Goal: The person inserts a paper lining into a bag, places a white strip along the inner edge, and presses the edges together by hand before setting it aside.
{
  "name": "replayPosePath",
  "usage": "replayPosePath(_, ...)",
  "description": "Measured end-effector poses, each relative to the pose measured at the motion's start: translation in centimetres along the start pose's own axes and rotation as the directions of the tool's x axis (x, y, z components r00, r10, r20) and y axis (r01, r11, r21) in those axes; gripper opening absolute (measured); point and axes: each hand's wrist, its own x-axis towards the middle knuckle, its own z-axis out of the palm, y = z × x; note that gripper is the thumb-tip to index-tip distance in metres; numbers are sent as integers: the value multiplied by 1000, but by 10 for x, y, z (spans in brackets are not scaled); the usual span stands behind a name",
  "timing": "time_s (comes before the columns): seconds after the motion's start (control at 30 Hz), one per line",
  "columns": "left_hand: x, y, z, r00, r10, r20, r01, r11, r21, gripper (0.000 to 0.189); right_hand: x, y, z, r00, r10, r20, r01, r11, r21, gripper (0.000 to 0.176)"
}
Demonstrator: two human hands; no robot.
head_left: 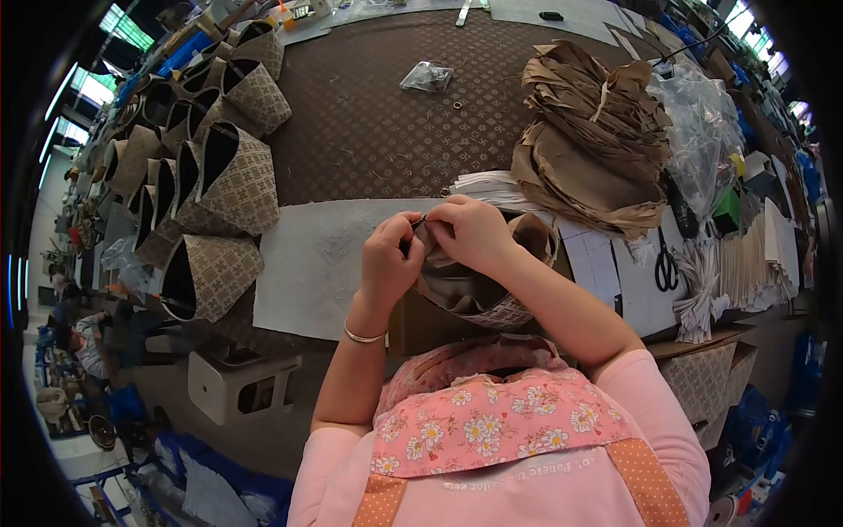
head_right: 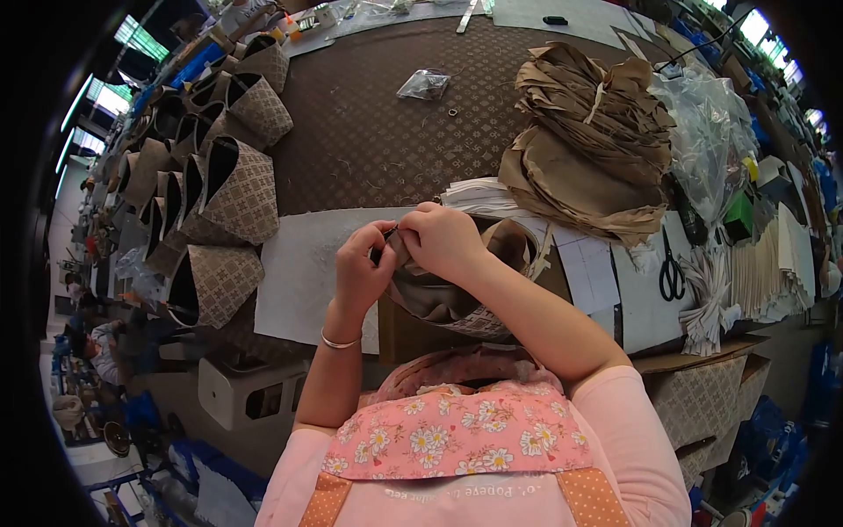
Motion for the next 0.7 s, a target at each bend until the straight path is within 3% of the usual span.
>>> replayPosePath(0.6, -2, -5, -1, 999, -45, 16, 45, 999, -18, 10, 0, 1, 6, 997, -20, -72, 22, 999, 33, 11)
replayPosePath(0.7, -2, -1, -6, 988, -137, 72, 136, 991, 10, 7, 1, -5, 1, 995, 101, -1, -101, 994, 28, 14)
